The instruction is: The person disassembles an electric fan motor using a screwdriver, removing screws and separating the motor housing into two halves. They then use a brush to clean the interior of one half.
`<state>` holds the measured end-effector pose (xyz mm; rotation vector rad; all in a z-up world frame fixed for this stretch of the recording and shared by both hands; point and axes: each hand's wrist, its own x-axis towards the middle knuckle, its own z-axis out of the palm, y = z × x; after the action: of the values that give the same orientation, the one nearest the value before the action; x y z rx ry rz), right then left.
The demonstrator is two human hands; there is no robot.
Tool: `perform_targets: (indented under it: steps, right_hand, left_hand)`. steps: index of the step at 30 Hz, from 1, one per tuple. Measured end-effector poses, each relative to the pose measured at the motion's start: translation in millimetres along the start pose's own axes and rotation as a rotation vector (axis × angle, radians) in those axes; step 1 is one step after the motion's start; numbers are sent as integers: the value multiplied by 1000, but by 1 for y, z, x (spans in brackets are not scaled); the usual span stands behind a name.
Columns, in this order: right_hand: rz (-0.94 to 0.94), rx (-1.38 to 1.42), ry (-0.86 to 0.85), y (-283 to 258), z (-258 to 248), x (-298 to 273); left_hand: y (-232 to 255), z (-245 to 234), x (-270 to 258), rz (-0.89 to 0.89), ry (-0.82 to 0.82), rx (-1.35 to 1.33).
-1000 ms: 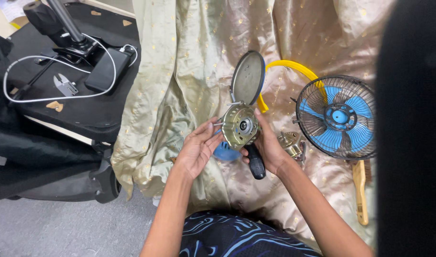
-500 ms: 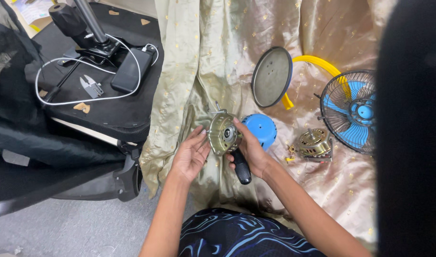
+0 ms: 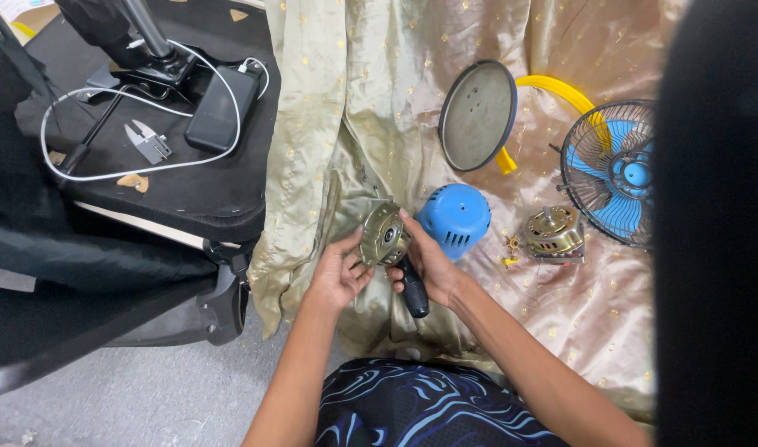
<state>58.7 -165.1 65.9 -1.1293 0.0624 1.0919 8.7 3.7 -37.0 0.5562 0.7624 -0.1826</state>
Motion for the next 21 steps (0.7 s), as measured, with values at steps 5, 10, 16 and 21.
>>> perform_targets:
  steps: [5, 10, 16, 21]
  right_hand:
    - [-17, -16, 36, 1, -3, 11]
    - [50, -65, 25, -3, -5, 10]
    - [139, -10, 3, -5, -8, -2]
    - [179, -119, -9, -1, -15, -6]
  left_hand:
    - [11, 14, -7, -5, 24, 8]
    - [27, 32, -21, 317, 36, 234]
    - [33, 42, -39, 392, 14, 520]
    - [28, 40, -43, 419, -106, 434]
